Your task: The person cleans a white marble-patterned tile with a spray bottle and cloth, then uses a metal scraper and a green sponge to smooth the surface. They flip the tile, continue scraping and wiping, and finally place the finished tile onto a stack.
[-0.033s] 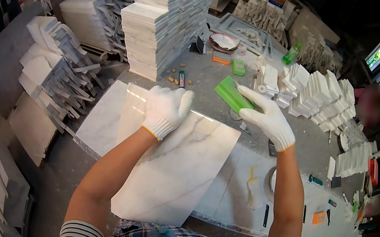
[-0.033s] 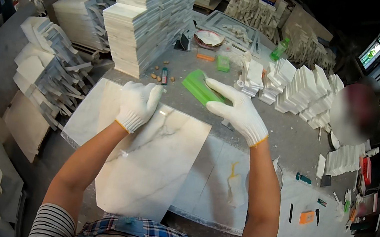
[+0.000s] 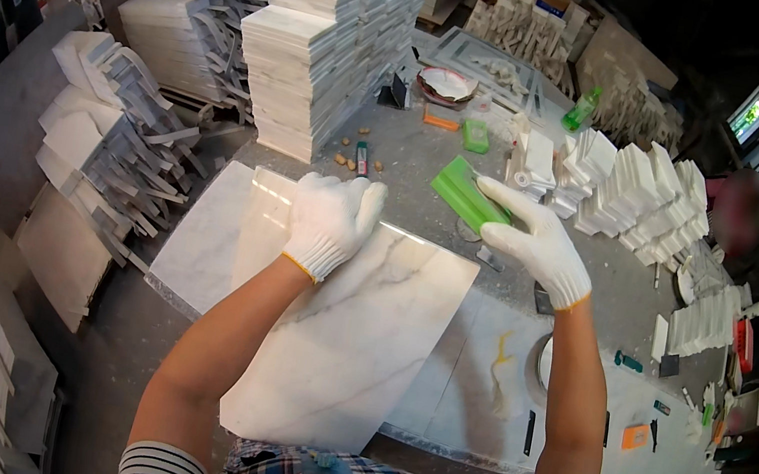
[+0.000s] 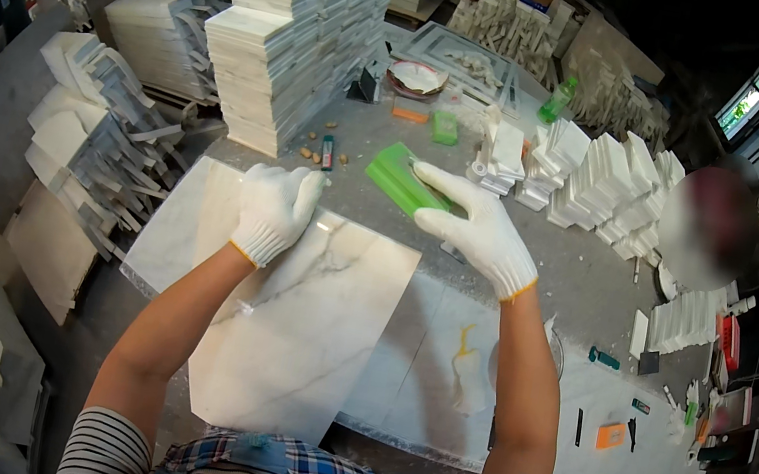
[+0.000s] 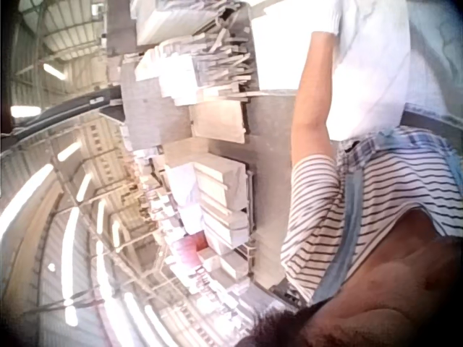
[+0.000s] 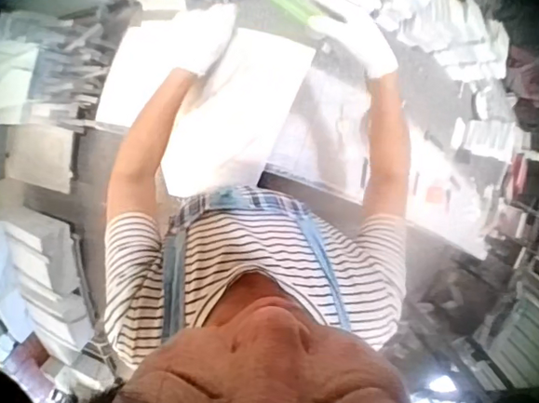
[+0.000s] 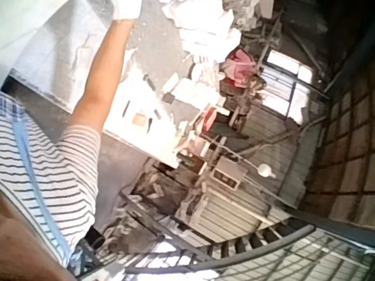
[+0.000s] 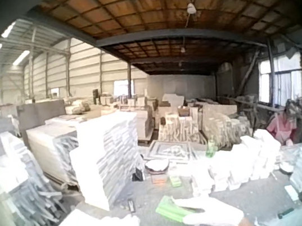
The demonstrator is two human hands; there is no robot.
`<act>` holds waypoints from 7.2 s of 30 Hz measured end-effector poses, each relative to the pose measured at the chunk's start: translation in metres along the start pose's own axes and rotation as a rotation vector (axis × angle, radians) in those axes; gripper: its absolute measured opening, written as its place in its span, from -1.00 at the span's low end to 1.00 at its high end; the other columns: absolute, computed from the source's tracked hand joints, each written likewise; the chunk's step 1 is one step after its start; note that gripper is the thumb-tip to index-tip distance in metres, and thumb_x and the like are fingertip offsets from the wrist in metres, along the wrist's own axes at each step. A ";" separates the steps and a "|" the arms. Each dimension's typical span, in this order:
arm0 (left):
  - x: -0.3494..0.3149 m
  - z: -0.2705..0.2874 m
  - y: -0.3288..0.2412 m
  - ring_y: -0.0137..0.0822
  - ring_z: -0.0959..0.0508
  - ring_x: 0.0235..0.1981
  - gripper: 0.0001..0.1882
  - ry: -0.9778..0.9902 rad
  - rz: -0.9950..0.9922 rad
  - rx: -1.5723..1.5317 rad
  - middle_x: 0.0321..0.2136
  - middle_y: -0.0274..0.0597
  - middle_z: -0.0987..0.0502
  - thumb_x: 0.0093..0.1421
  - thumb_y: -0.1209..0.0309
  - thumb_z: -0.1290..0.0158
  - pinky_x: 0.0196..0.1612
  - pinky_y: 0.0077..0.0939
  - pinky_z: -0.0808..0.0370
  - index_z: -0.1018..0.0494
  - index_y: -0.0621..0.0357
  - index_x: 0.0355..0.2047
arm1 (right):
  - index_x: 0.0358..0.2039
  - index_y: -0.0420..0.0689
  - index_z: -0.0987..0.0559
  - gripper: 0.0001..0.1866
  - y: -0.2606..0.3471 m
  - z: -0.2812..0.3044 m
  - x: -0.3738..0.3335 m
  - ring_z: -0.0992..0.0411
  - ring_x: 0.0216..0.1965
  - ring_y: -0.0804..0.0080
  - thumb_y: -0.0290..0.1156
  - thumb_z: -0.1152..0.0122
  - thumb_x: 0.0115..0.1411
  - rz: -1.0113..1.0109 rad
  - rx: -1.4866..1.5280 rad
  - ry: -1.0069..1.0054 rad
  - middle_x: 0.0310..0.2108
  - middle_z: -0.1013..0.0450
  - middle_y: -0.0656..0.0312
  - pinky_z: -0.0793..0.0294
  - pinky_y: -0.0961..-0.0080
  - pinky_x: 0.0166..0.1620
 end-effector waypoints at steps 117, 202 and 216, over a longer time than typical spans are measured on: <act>0.005 -0.004 -0.001 -0.03 -0.57 -0.59 -0.58 0.086 0.035 0.050 -0.66 -0.10 -0.57 0.38 0.11 0.01 -0.37 -0.04 -0.38 -0.56 0.00 -0.57 | 0.24 -0.10 -0.56 -0.50 0.015 -0.035 -0.036 -0.36 0.28 -0.04 -0.17 -0.24 0.36 0.233 -1.057 -0.655 0.13 -0.55 0.04 -0.20 -0.10 0.37; -0.137 0.229 0.398 -0.36 -0.62 -0.14 -0.35 -0.052 1.181 -0.750 -0.14 -0.14 -0.68 0.32 -0.06 -0.23 -0.01 -0.46 -0.54 -0.64 0.43 -0.03 | -0.33 -0.06 -0.59 -0.58 -0.116 -0.079 -0.066 -0.30 -0.36 0.63 0.03 -0.18 0.49 -0.329 0.220 -0.847 -0.39 -0.36 0.45 -0.35 0.53 -0.31; -0.057 0.186 0.434 -0.50 -0.56 -0.24 -0.50 -0.002 0.970 -0.935 -0.22 -0.31 -0.65 0.42 0.02 -0.18 -0.13 -0.52 -0.52 -0.62 0.31 -0.05 | -0.23 -0.02 -0.54 -0.67 -0.144 -0.129 -0.078 -0.34 -0.32 0.57 -0.01 -0.19 0.46 -0.375 0.200 -1.095 -0.31 -0.37 0.45 -0.41 0.45 -0.32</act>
Point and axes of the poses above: each hand's wrist, its own x-axis towards the middle knuckle, its own z-axis out of the back of the hand, y = z × x, the point moved 6 cm from there along x, towards the middle knuckle
